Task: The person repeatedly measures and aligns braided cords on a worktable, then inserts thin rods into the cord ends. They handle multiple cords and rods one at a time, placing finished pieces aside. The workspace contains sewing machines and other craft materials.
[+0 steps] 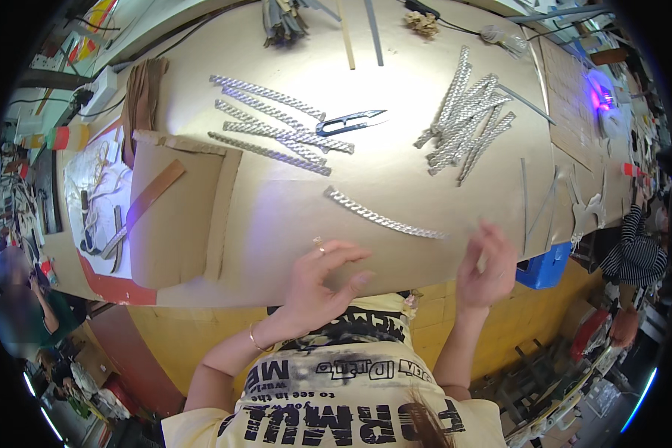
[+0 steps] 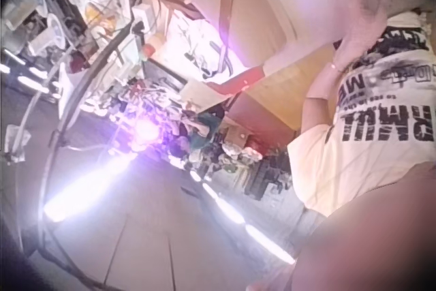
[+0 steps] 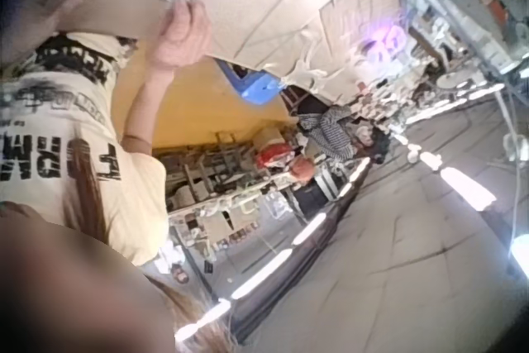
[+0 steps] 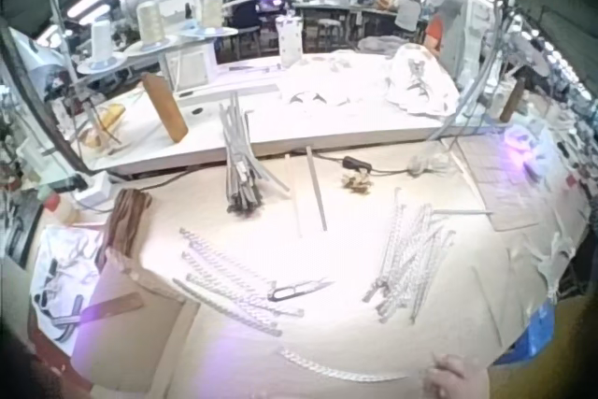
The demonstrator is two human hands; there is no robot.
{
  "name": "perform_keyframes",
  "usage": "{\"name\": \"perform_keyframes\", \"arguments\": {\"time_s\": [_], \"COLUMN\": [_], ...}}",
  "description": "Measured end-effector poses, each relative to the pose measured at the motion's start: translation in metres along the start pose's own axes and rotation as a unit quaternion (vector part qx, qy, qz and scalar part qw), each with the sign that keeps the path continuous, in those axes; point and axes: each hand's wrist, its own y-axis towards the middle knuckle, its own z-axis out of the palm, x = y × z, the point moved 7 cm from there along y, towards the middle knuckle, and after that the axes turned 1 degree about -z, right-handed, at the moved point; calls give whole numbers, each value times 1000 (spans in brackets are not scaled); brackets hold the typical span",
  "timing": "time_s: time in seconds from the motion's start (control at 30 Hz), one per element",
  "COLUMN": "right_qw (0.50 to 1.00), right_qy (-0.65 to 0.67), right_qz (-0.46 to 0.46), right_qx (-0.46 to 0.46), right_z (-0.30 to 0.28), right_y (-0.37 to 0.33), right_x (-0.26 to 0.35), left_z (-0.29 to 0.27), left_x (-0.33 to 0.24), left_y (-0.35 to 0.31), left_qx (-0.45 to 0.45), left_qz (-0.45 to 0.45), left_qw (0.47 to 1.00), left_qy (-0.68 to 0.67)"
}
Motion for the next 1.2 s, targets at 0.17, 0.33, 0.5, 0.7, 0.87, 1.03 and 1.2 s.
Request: {"name": "perform_keyframes", "arguments": {"time_s": [0.17,0.33,0.5,0.7,0.87,1.03,1.2], "right_qw": [982,974,938,814,788,756,704], "right_qy": [116,135,278,374,328,399,444], "right_qz": [-142,-169,90,287,366,385,386], "right_qx": [42,68,185,339,370,349,397], "right_z": [3,6,18,45,64,85,115], "right_y": [0,12,18,1,-6,5,8], "right_x": [61,76,68,63,48,48,56], "left_z": [0,-10,-13,-7,-25,-19,-12], "left_x": [-12,-10,0,3,-16,6,17], "left_y": [8,10,9,15,28,32,25], "left_qx": [18,-40,-58,-52,-185,-136,-123], "left_qz": [-103,-110,-84,-49,194,134,123], "left_qw": [952,940,968,989,914,881,868], "left_qy": [-289,-320,-231,-131,305,433,465]}}
